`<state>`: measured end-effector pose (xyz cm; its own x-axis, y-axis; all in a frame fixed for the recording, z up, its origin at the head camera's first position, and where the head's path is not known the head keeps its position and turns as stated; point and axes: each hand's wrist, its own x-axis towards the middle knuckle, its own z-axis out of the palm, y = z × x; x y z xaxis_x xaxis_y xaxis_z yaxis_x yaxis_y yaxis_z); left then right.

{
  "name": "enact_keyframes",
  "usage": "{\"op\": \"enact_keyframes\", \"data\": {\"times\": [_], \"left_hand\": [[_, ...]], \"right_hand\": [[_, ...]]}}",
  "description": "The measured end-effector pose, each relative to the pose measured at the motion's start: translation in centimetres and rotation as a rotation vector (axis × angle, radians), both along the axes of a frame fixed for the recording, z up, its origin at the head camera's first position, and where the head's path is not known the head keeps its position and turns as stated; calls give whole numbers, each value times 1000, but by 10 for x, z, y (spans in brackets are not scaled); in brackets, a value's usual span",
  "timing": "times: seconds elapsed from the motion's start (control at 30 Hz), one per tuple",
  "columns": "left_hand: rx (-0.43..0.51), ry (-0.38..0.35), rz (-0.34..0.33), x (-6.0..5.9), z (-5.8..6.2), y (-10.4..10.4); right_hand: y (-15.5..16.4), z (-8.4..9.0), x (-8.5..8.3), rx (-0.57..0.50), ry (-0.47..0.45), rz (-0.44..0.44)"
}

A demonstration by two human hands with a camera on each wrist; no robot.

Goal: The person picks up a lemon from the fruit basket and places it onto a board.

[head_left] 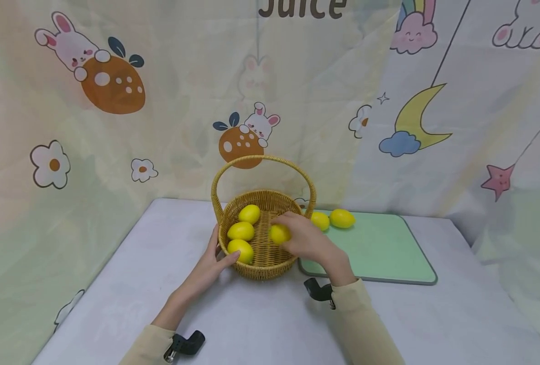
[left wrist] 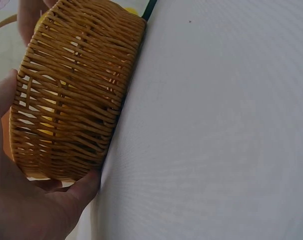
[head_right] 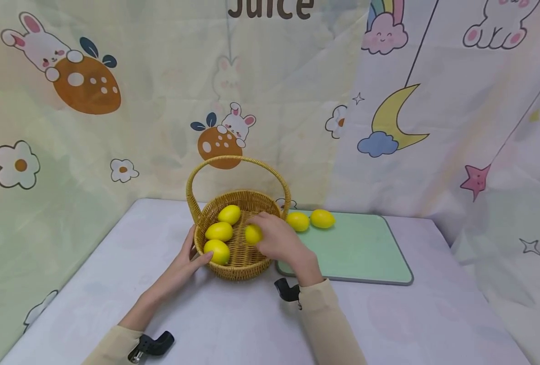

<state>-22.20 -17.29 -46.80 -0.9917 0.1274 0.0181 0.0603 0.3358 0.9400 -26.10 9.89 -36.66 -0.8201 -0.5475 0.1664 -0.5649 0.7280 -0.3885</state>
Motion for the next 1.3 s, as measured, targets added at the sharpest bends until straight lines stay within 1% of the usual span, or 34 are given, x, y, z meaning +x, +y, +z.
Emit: {"op": "enact_keyframes", "data": {"times": [0.17,0.33,0.53,0.6,0.73,0.87,1.0,1.07,1.2,1.3], "left_hand": [[-6,-15,3,1,1,0],[-1,-27,4,1,1,0],[14,-28,-3,1,0,0],[13,-30,-2,1,0,0],[4,-38,3,2,2,0],[1,-35,3,2,3,1],[5,-33,2,2,3,0],[6,-34,2,2,3,0],[7,-34,3,2,3,0],[9,-30,0,2,3,0]], "right_hand": [[11,14,6,-54,-1,-4],[27,25,10,-123,-14,-28],[46,34,12,-137,55,-59],[52,36,13,-142,60,-72],[63,38,13,-149,36,-98],[72,37,10,-129,11,-127],[78,34,6,-60,22,-168],[81,30,3,-39,35,-170],[85,21,-4,-61,29,-156],[87,11,-11,-81,28,-145]]}}
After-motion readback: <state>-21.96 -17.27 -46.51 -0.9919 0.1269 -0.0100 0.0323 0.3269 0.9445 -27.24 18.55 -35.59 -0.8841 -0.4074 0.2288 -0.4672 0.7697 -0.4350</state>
